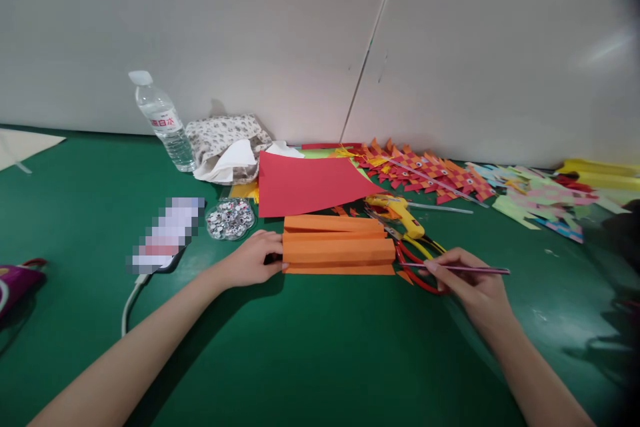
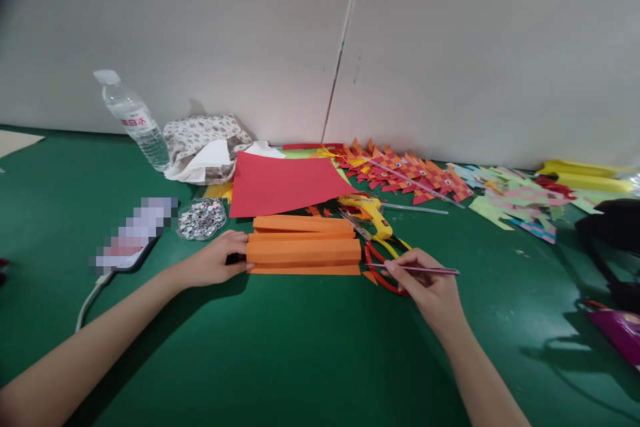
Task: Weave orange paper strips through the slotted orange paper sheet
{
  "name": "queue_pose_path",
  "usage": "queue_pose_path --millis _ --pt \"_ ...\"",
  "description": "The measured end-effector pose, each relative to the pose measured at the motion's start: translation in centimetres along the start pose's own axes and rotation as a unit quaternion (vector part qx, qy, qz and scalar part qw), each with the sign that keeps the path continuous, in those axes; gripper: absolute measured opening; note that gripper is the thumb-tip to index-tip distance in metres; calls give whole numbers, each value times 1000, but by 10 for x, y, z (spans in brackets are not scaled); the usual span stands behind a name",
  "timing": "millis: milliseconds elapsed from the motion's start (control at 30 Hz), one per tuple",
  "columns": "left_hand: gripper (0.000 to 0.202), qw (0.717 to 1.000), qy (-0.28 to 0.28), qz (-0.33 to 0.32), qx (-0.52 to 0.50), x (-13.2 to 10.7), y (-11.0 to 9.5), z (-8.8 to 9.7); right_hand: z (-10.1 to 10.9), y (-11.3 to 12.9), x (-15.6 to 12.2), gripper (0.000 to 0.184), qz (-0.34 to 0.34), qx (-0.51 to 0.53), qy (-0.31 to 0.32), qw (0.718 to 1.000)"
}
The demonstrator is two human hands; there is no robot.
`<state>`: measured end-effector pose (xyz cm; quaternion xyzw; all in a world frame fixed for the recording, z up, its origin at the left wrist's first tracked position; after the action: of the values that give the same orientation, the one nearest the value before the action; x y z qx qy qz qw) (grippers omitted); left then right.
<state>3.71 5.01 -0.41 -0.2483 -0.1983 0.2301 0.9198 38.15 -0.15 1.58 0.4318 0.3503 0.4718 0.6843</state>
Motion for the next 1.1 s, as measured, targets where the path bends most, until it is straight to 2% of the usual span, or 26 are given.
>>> queue_pose_path --millis 133,200,367,433,533,700,833,933,1100 --pt "13 1000 -1 -11 2 1 -2 2 -6 8 -9 17 45 105 -75 991" --pt "13 1000 -2 -12 5 1 -3 3 -31 19 -17 17 62 98 -42 992" --pt "16 1000 -3 -23 5 1 -5 3 -113 44 -43 17 78 -27 80 993" --pt "17 1000 -8 -27 9 0 -5 3 -135 47 -49 19 74 -51 100 991" --pt "19 999 -11 -23 19 0 -4 3 -153 49 -51 19 70 -60 121 988" --pt "25 999 -4 -30 19 0 -5 3 -167 50 -50 17 54 -29 149 987" --pt "29 1000 0 -23 13 1 -4 2 -169 48 -48 18 39 -18 156 987" --pt "25 1000 0 -17 13 1 -3 2 -159 45 -43 20 31 -18 142 989" --pt "15 1000 2 -13 13 1 -2 1 -121 35 -30 23 29 -23 109 993"
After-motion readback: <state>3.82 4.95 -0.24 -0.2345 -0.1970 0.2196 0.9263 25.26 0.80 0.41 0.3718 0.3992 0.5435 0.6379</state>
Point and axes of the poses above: each hand's wrist, its own x-axis towards the middle knuckle, its own z-axis out of the back of the hand, y = z × x, the point moved 6 cm from there along x, towards the middle knuckle, and after that the axes turned 15 degrees about -z, right-handed, at the moved point
